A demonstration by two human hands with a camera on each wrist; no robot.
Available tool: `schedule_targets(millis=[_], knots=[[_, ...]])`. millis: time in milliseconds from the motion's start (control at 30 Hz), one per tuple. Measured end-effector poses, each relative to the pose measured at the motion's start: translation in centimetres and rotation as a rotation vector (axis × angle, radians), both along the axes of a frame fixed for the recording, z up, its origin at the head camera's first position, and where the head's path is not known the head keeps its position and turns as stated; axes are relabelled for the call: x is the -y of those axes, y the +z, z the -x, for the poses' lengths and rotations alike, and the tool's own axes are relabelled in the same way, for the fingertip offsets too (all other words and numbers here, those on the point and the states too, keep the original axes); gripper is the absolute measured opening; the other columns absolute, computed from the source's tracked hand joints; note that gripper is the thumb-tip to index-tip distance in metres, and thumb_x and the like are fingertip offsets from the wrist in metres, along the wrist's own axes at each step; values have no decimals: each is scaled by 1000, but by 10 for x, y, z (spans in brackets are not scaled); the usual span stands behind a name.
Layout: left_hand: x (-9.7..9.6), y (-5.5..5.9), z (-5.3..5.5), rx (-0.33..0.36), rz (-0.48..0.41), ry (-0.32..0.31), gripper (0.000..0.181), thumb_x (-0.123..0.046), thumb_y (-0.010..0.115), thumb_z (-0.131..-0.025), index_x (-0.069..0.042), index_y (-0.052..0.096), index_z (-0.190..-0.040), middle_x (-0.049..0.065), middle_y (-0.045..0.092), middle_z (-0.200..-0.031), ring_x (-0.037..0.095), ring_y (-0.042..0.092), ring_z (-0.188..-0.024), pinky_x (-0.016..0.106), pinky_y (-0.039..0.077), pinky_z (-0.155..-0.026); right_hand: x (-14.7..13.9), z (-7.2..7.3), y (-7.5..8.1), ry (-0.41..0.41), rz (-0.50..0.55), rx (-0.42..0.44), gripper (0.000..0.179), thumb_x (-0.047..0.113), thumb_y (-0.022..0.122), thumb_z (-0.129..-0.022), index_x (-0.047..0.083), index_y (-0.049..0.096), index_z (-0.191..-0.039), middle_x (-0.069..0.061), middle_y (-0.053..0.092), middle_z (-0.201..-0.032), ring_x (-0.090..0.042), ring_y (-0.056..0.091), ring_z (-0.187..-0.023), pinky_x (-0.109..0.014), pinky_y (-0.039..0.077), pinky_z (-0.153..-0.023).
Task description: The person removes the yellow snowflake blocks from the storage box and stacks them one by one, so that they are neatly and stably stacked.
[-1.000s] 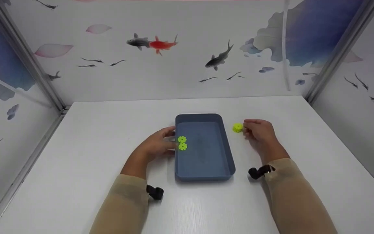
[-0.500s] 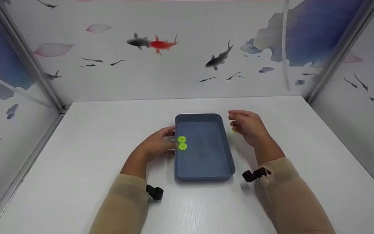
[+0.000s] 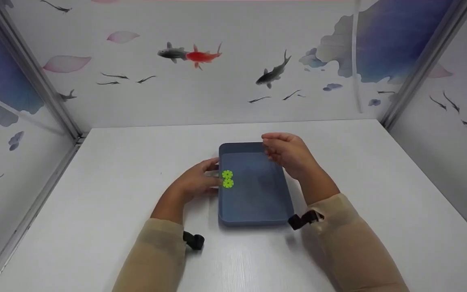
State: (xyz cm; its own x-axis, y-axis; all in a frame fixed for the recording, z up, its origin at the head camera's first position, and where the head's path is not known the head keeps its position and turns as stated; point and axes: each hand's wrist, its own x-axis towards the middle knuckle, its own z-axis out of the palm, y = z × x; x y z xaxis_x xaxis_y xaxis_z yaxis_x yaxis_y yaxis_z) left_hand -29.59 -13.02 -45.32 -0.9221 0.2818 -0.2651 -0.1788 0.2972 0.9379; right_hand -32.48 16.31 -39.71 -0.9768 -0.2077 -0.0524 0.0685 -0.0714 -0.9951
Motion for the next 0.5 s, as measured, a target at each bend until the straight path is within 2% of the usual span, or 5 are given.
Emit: schedule_targets(millis=[167, 300, 367, 500], knots=[[0, 0, -1, -13, 12, 1, 83, -6, 76, -94, -25, 41, -166, 6, 47, -166, 27, 65, -135, 46, 60, -110, 24, 6, -1, 49, -24, 22, 20, 17, 75, -101, 7, 78, -118, -3, 74, -96, -20, 73, -90, -29, 67, -84], [0, 0, -1, -28, 26, 4, 82, -6, 75, -94, -24, 42, -166, 6, 48, -165, 27, 65, -134, 47, 61, -110, 41, 14, -5, 60, -81, 50, 21, 20, 75, -101, 10, 79, -119, -5, 73, -103, -21, 73, -94, -30, 67, -85], [0, 0, -1, -30, 31, 6, 82, -7, 75, -94, -24, 42, -166, 6, 48, -166, 27, 65, -135, 48, 61, -110, 49, 18, -7, 60, -107, 64, 22, 22, 75, -101, 11, 79, -119, -9, 73, -110, -24, 72, -98, -30, 67, -87], [0, 1, -2, -28, 34, 4, 81, -7, 75, -95, -25, 41, -166, 6, 47, -167, 27, 64, -135, 48, 61, -110, 60, 26, -12, 82, -154, 81, 31, 24, 76, -101, 8, 77, -127, -15, 72, -127, -36, 71, -117, -32, 66, -92]])
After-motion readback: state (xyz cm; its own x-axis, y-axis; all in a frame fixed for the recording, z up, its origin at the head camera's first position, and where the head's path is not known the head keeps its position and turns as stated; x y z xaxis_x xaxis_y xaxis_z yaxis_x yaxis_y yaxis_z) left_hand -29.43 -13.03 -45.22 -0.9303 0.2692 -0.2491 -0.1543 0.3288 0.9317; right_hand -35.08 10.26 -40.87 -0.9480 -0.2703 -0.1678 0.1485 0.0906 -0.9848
